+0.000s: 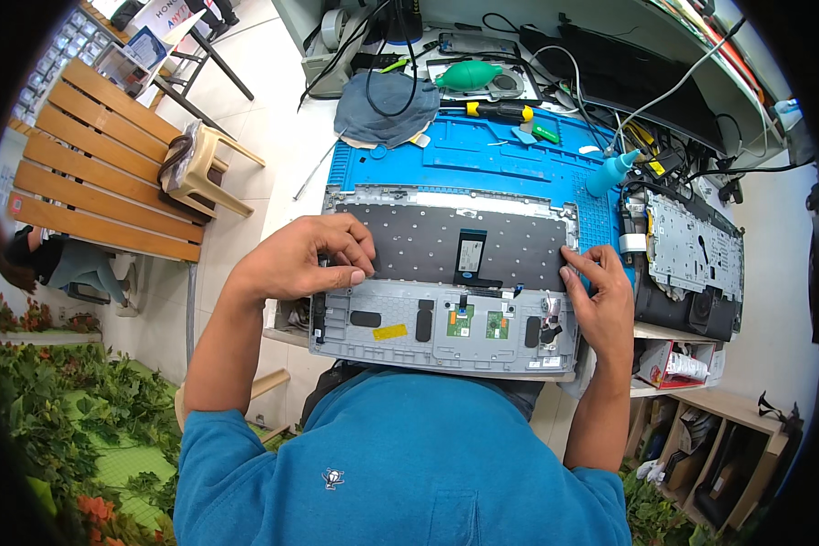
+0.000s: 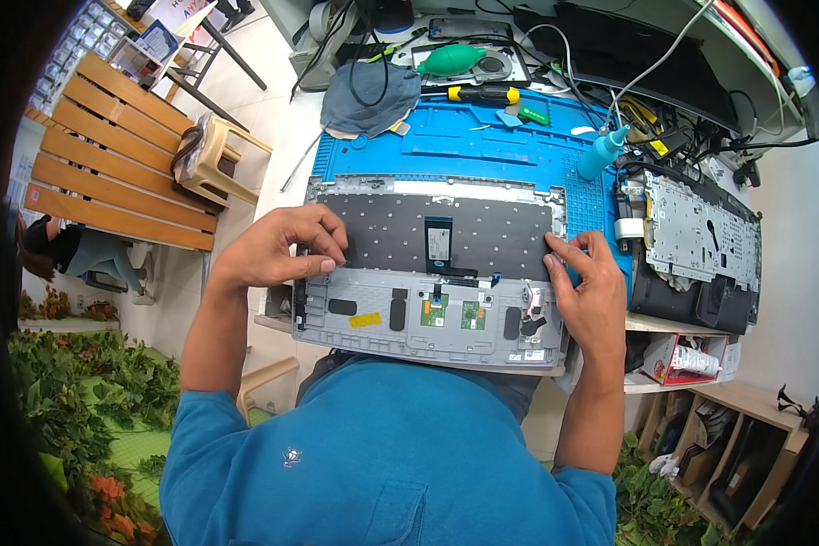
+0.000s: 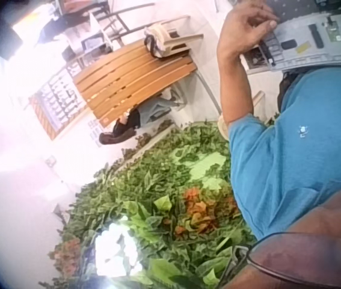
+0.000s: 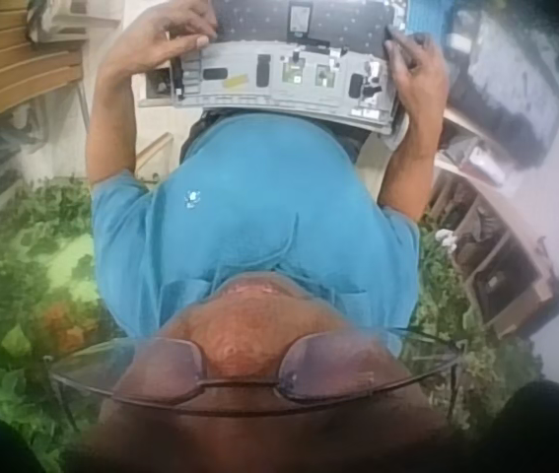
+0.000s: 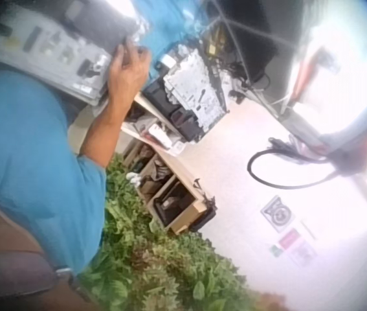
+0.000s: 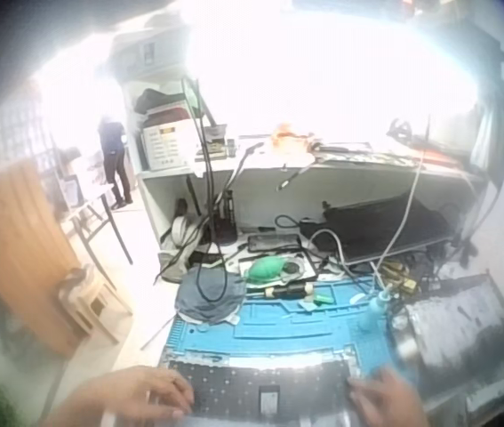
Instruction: The person aligns a black perforated metal sheet onto the internal chassis of a disassembled electronic device. They adjust the sheet's position multiple times to ensure it fits correctly over the internal components. The person then picks up a second, larger metal sheet and places it on top of the first one, continuing to align the parts.
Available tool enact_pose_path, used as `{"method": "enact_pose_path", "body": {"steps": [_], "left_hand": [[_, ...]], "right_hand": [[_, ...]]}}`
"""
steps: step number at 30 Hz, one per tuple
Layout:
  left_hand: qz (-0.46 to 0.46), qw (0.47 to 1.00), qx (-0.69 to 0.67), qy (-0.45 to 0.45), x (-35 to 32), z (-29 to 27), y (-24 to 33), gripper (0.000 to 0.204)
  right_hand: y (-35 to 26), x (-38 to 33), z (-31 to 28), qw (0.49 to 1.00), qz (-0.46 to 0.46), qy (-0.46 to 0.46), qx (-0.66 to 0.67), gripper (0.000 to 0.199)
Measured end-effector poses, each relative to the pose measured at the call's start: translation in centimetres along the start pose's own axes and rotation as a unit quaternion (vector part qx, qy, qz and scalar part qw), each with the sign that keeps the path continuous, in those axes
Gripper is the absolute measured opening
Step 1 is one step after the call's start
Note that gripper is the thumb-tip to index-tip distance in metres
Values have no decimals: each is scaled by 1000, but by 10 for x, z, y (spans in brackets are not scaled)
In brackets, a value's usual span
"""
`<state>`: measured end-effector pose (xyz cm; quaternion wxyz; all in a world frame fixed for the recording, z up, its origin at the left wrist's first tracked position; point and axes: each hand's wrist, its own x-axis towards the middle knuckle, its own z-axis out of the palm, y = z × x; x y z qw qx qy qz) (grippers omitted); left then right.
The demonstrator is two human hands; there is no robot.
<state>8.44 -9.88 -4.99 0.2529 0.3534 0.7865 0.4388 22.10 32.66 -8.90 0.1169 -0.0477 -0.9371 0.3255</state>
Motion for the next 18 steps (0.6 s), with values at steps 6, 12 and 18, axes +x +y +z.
{"method": "enact_pose_path", "body": {"steps": [6,12,18], "left_hand": [[-103,994,-21,-30,-1,-4,4,21],[-136,988,-16,-77,1,-6,14,54],[-106,979,123,-127,22,-3,31,100]], "right_hand": [[1,0,1,1000,1,0,1,30],[1,0,1,1000,0,0,2,30],[0,0,0,1000,-2,0,-1,31]]}}
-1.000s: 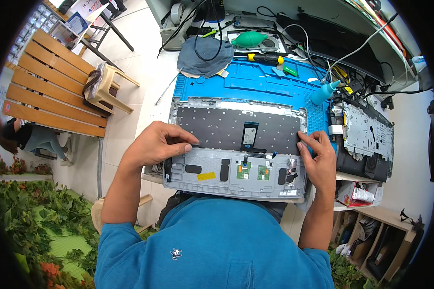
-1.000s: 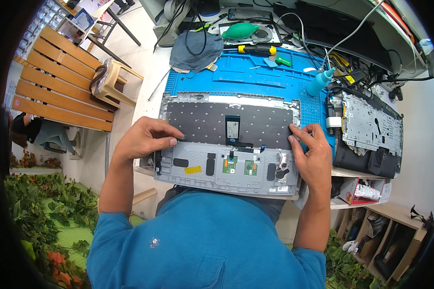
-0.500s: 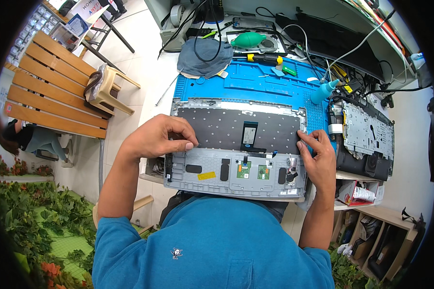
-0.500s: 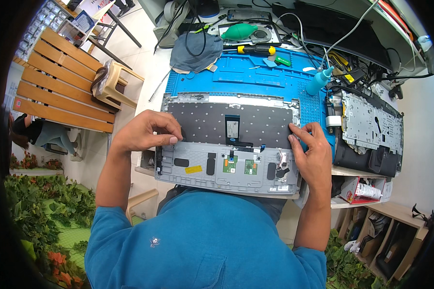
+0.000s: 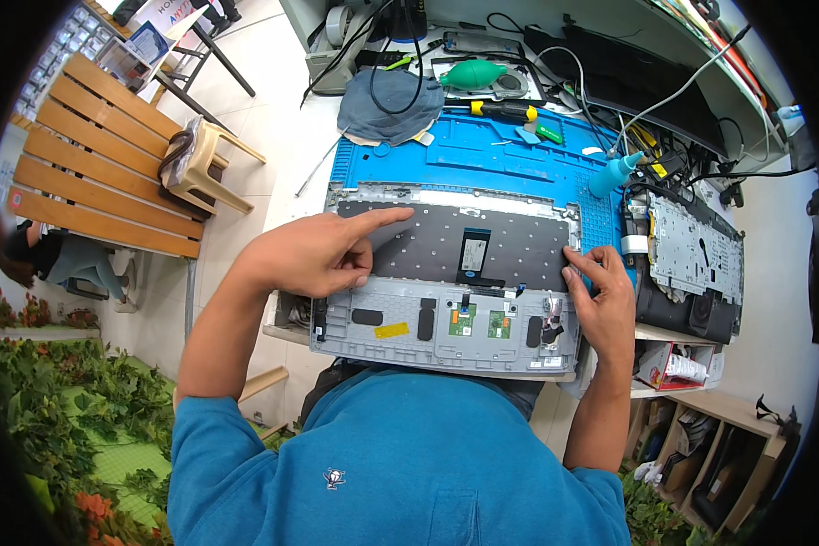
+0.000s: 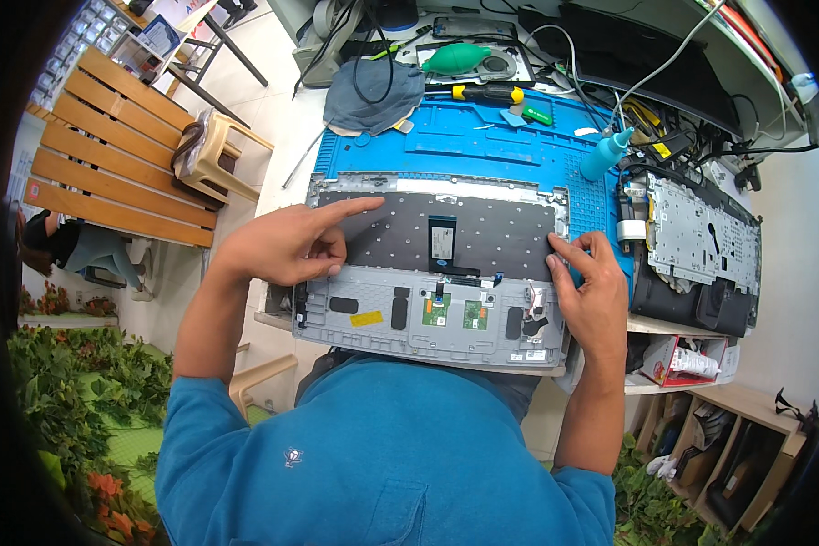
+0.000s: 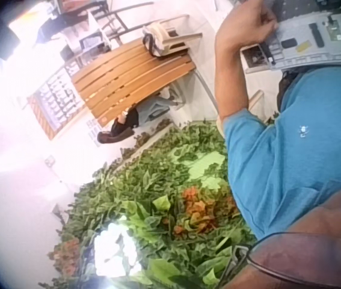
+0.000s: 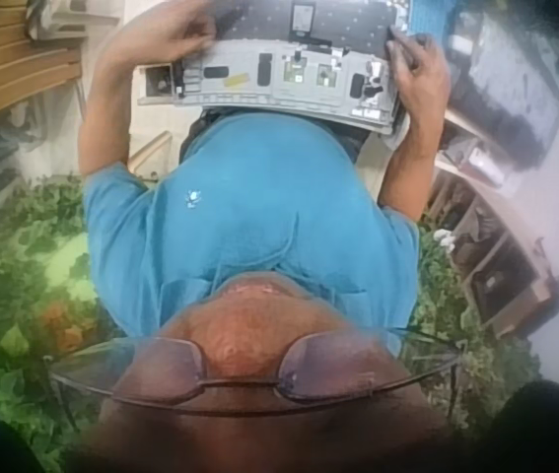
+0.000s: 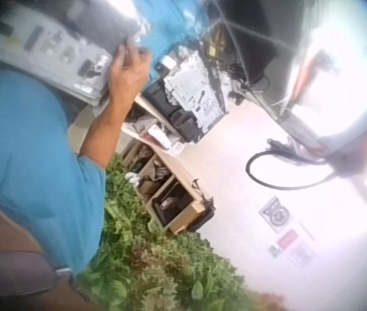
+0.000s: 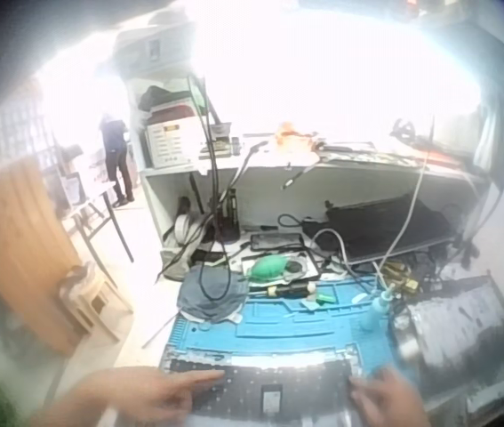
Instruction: The person aligns a black perforated metal sheet onto the internal chassis of a disassembled electronic device. They adjust the sheet's position multiple times to ensure it fits correctly over the internal components. The person then picks up a second, larger metal sheet and places it on top of the first one, continuing to align the parts.
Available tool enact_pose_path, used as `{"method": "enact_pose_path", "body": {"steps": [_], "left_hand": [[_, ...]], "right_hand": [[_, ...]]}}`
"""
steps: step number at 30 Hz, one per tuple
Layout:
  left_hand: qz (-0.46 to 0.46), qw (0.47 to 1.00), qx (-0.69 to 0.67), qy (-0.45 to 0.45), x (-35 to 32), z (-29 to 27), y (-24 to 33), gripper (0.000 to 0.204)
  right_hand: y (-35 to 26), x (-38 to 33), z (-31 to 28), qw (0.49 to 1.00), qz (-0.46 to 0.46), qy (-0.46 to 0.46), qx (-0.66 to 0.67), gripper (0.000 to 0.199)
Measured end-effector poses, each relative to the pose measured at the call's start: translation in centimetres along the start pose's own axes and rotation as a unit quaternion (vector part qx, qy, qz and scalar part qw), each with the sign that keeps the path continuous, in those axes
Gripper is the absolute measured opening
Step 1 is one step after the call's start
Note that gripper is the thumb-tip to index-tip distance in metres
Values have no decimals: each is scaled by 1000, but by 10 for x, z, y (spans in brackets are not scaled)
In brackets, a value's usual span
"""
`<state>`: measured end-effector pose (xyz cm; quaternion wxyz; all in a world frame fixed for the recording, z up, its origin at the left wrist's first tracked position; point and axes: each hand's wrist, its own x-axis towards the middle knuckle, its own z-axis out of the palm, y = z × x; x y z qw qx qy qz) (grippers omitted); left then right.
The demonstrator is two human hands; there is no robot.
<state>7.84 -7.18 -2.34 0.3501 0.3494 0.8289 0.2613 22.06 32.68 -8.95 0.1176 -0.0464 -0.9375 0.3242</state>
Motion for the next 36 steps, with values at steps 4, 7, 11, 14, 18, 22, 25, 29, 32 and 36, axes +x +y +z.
{"method": "enact_pose_path", "body": {"steps": [4,7,11,14,18,22,25,29,32,36], "left_hand": [[40,995,87,6,13,4,-5,106],[33,995,99,-5,17,6,-3,106],[24,994,105,-4,20,6,1,106],[25,993,114,4,21,7,0,105],[14,990,141,10,22,9,5,102],[7,986,166,25,23,10,7,99],[-1,984,175,33,23,12,9,98],[-12,981,190,31,23,13,11,100],[-27,981,190,24,25,16,12,101],[-30,979,202,31,25,17,14,102]], "right_hand": [[1,0,1,1000,0,1,3,31],[1,0,1,1000,6,-1,6,31],[1,0,1,1000,3,1,3,31],[2,0,1,1000,-2,1,1,31],[3,0,1,1000,-3,1,-1,31],[2,0,1,1000,-1,1,0,31],[1,-1,1,1000,4,1,0,30],[-1,0,-1,1000,17,-6,3,31],[0,0,0,1000,10,-6,-4,31],[2,0,1,1000,0,-1,-3,31]]}}
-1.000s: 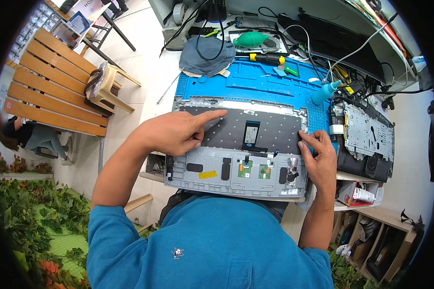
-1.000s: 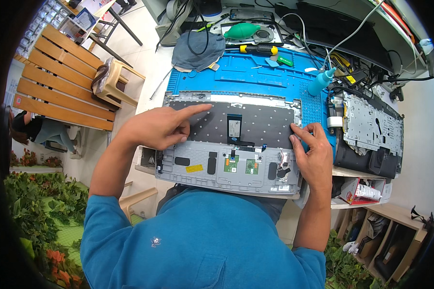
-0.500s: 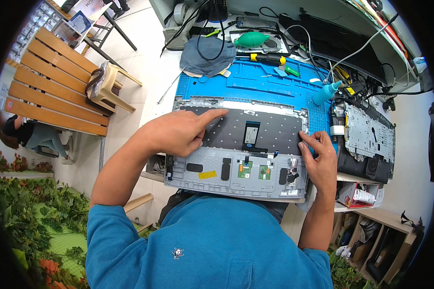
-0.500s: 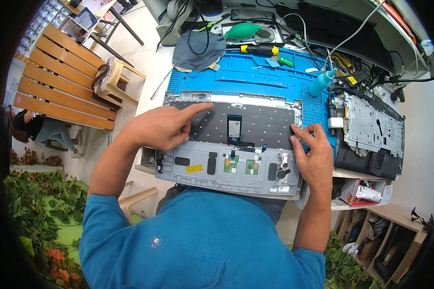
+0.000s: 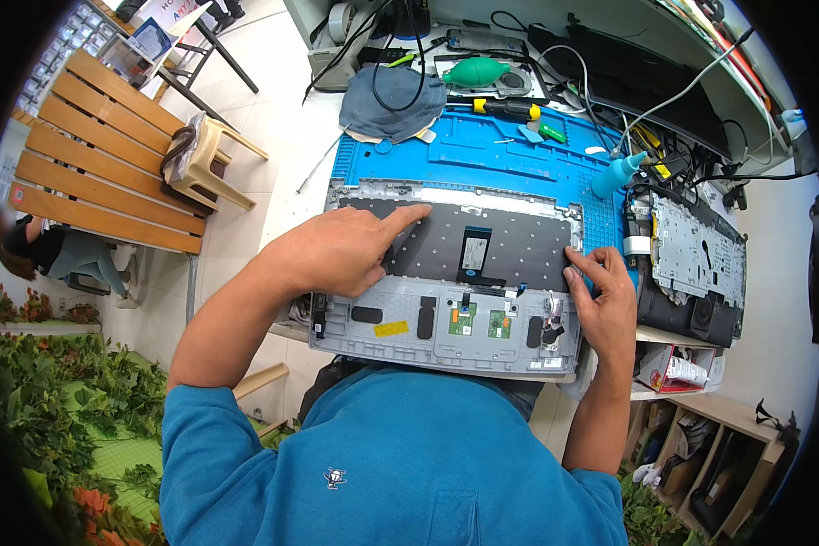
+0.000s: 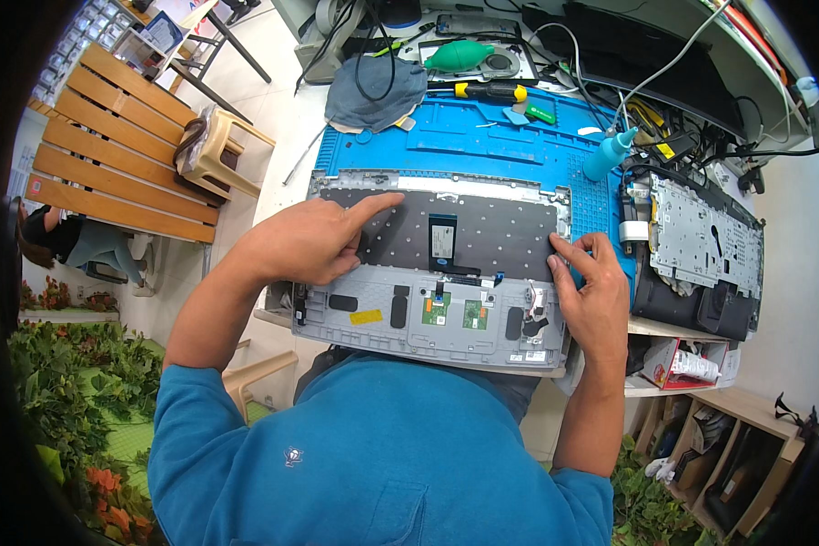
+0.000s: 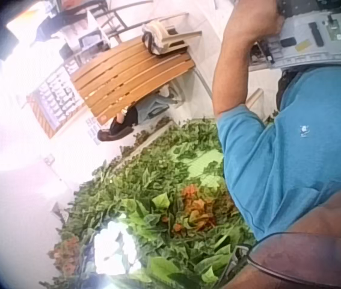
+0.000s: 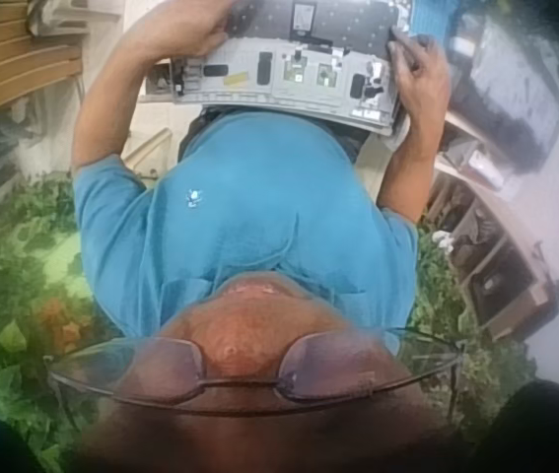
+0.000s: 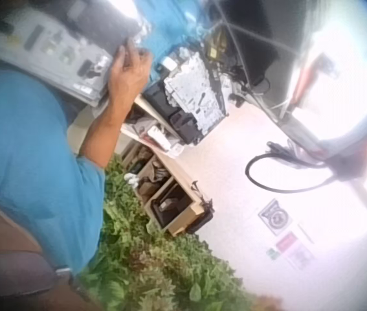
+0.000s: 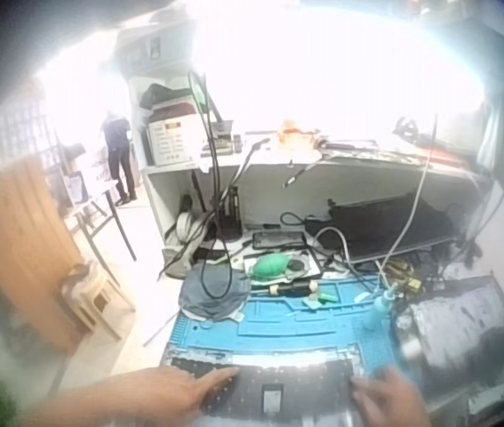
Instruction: The person aligns a black perforated metal sheet onto the internal chassis of a disassembled electronic device. They adjust the sheet's position multiple times to ensure it fits correctly over the internal components. The person then picks up a second, larger metal sheet and places it on top of the first one, continuing to align the parts.
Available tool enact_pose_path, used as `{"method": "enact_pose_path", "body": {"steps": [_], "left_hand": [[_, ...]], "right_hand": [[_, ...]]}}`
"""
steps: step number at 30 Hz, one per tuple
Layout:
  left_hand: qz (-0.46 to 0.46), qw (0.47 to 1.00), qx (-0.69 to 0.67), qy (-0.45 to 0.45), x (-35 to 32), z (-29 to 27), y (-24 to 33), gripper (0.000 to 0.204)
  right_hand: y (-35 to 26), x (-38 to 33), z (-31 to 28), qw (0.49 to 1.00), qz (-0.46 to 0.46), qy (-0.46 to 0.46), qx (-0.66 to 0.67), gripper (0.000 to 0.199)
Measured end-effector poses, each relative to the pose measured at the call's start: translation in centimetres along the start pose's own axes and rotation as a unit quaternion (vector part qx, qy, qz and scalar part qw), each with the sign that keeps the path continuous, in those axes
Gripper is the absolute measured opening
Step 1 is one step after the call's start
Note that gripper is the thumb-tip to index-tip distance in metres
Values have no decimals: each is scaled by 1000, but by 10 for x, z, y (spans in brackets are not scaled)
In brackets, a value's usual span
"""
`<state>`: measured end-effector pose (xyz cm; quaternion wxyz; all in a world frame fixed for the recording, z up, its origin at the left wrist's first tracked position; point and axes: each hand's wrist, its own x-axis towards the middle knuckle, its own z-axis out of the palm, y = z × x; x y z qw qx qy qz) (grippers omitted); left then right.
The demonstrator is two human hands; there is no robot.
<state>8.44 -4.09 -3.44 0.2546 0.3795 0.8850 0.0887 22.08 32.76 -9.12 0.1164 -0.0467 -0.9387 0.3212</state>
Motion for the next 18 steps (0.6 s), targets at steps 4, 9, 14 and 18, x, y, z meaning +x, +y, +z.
{"method": "enact_pose_path", "body": {"steps": [4,9,14,18], "left_hand": [[-8,1000,16,26,1,4,-1,99],[-64,998,3,16,0,-5,8,95],[-111,993,22,38,2,-5,9,84],[-135,988,14,71,-2,-8,3,59]], "right_hand": [[-2,0,-1,1000,11,-6,3,31],[-1,0,0,1000,1,1,6,31],[-2,0,0,1000,9,-2,7,31],[1,1,1,1000,-20,9,-1,31]]}}
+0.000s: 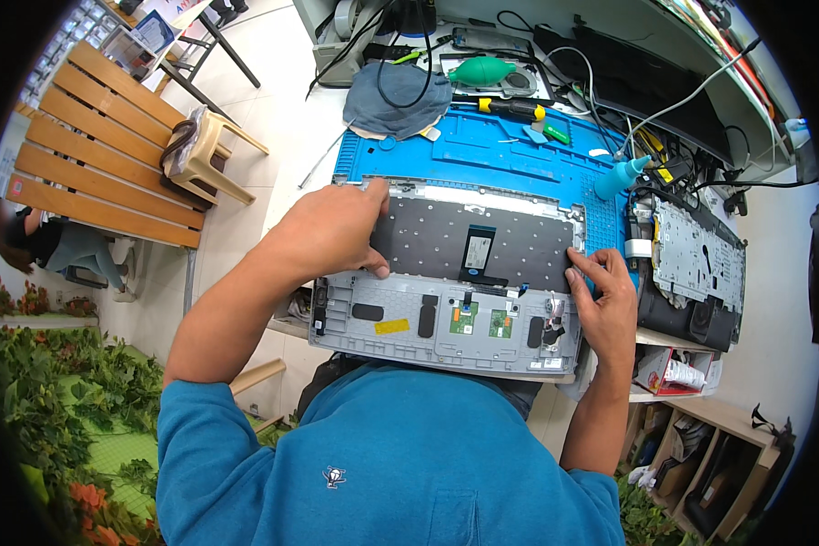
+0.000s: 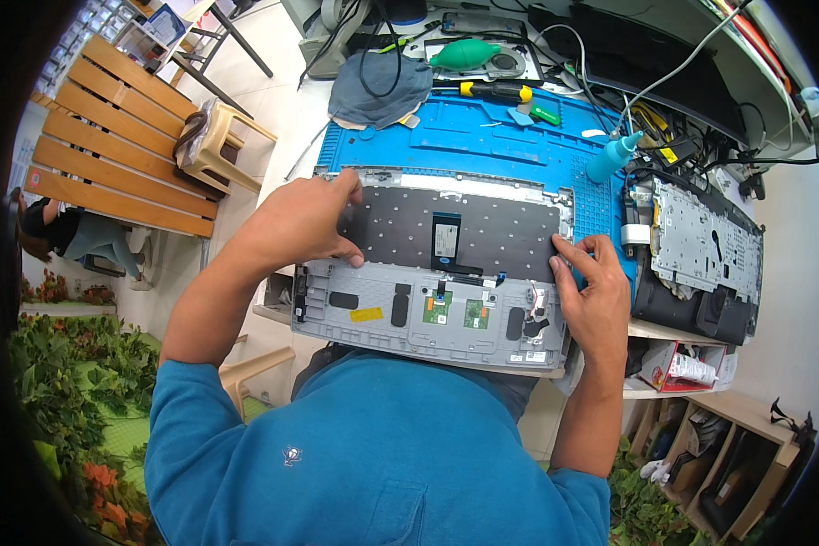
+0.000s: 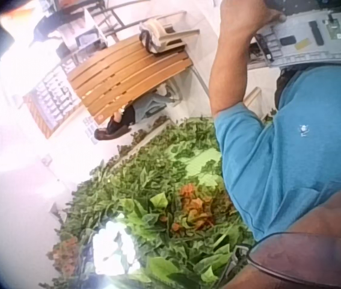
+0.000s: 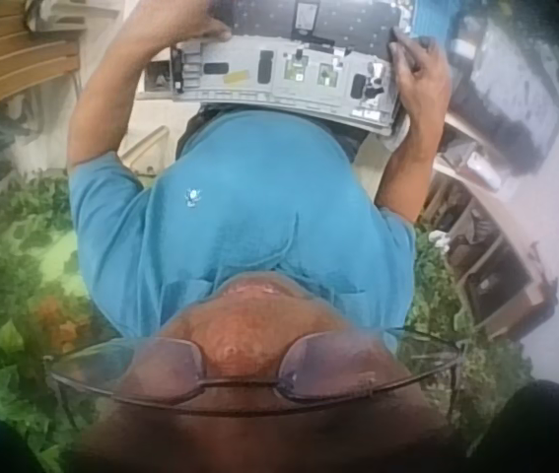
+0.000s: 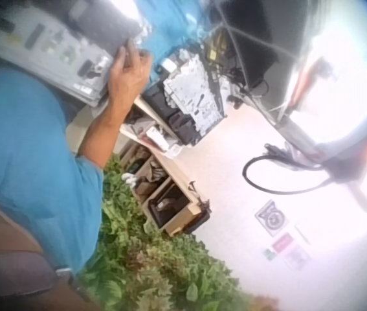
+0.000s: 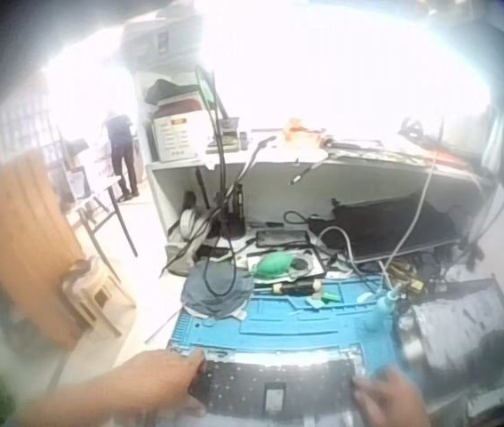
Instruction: The person aligns a black perforated metal sheet onto the internal chassis of a disassembled electronic device. They adjust the sheet's position multiple times to ensure it fits correctly over the internal components. The person then picks up a second, larger metal sheet and places it on top of the first one, continuing to align the parts.
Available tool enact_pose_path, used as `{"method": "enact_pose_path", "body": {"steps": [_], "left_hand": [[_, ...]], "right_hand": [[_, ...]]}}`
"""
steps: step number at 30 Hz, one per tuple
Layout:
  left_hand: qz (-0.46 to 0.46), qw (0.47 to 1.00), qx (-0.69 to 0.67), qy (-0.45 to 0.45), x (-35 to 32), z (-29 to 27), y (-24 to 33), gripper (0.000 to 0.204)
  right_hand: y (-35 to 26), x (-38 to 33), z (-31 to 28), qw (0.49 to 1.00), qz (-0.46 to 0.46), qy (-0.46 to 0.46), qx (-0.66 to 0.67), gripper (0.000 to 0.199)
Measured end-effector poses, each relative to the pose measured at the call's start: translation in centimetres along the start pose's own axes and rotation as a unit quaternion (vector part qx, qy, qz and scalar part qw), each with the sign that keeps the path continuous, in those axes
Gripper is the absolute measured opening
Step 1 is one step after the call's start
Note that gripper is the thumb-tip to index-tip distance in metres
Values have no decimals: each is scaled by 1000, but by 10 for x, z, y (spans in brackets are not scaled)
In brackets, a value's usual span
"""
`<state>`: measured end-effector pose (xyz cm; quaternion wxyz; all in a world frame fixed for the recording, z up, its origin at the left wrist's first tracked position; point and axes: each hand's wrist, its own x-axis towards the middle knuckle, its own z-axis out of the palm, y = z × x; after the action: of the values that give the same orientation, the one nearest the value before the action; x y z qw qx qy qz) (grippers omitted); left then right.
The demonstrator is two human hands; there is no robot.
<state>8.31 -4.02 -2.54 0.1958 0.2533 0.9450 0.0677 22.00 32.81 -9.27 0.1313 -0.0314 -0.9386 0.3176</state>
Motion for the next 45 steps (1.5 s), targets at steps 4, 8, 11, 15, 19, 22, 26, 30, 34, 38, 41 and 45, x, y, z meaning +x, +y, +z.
{"method": "enact_pose_path", "body": {"steps": [4,8,11,15,19,22,26,30,34,38,41,45], "left_hand": [[43,997,-44,54,-11,0,-16,25],[185,971,-60,142,-37,33,-20,14],[176,972,-14,156,-52,43,-10,20],[174,963,-8,205,-63,51,-15,27],[184,956,-2,229,-65,59,-17,34],[211,944,15,254,-66,69,-14,40],[206,949,21,237,-70,72,-21,45],[224,941,-1,253,-65,76,-17,44],[222,941,-1,256,-66,73,-19,42],[230,937,-5,262,-65,72,-21,39],[238,938,-6,252,-61,67,-25,36],[251,929,-8,271,-49,38,-31,23]], "right_hand": [[-1,-1,-1,1000,9,1,4,31],[-2,0,0,1000,12,-4,11,31],[-1,0,0,1000,13,-4,14,31],[-1,0,0,1000,14,-3,19,31],[2,-1,0,1000,3,-3,14,31],[2,0,0,1000,2,-6,17,31],[1,0,-1,1000,11,-10,16,32],[3,1,0,1000,6,-4,29,32],[4,0,0,1000,8,-5,25,31],[3,1,0,1000,10,-4,22,31],[-2,1,-1,999,23,0,25,31],[-1,0,-2,1000,12,-2,13,30]]}}
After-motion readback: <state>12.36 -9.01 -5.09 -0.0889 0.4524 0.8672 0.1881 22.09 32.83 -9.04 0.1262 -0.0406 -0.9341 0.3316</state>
